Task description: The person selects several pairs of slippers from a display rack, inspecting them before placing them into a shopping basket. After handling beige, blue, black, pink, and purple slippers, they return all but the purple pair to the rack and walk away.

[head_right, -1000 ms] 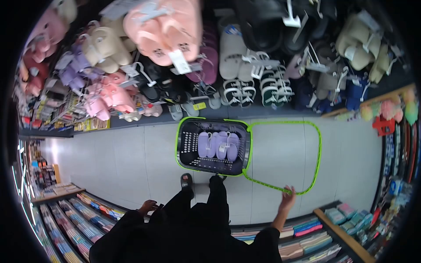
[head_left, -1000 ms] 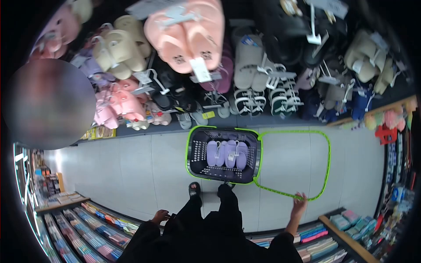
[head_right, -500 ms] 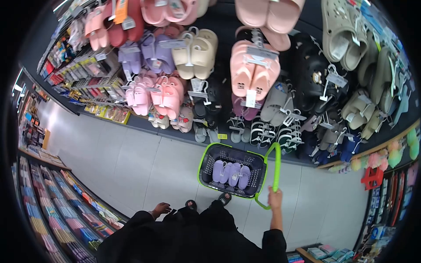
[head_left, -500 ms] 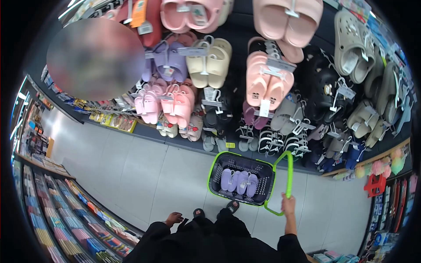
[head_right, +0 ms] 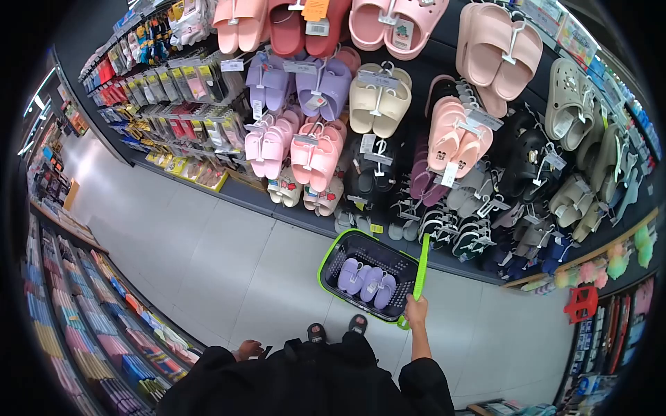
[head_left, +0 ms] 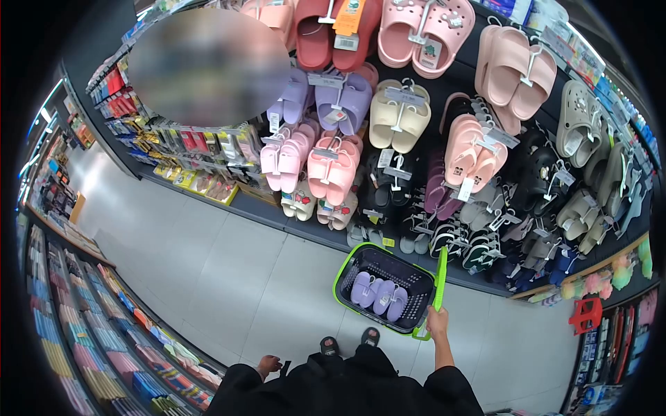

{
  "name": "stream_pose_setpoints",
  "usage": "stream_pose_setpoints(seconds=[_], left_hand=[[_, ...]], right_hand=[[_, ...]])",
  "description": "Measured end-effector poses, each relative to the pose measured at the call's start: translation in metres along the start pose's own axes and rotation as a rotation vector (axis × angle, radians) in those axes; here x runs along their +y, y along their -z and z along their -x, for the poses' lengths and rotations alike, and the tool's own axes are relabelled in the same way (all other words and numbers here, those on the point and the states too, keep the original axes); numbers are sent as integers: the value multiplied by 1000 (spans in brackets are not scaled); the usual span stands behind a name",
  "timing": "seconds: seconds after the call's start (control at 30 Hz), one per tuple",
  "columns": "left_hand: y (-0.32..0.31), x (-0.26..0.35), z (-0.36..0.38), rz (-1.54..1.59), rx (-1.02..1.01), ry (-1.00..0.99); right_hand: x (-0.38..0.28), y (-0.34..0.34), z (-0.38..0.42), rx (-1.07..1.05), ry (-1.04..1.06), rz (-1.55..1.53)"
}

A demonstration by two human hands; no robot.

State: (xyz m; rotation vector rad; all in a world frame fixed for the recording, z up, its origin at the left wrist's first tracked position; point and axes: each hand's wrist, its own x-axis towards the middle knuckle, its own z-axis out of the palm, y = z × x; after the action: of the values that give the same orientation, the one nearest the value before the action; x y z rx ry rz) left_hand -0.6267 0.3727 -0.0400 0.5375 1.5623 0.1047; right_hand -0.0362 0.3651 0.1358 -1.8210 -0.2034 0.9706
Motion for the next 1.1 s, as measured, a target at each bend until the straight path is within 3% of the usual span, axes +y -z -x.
stream_pose_setpoints(seconds=[0.33, 0.43, 0.63, 0.7, 0.73, 0.8, 0.83, 0.9, 0.93, 1.1], left_hand=[[1, -18, 30, 140, 76, 9], [-8, -28, 30, 233, 26, 13], [-14, -51, 54, 303, 124, 47], [1, -70, 44, -516, -13, -514], [9, -84, 32, -513, -14, -521], [25, -111, 7, -761, 3, -927], [24, -117, -10, -762, -4, -930], [28, -91, -16, 21, -192, 185], [40, -85, -20, 4, -200, 185], [127, -62, -51, -878, 72, -658]], right_hand=[[-21, -84, -2, -151, -19, 19], [-33, -102, -5, -246, -53, -66], [-27, -148, 3, -383, -113, -151], [-23, -160, 7, -411, -134, -176], [-21, -166, 12, -384, -120, -133], [-24, -177, 19, -357, -115, -90], [-24, -181, 20, -351, -114, -90], [-23, -193, 23, -367, -110, -65], [-20, -202, 26, -351, -110, -73], [-17, -273, 42, -326, -112, -54]])
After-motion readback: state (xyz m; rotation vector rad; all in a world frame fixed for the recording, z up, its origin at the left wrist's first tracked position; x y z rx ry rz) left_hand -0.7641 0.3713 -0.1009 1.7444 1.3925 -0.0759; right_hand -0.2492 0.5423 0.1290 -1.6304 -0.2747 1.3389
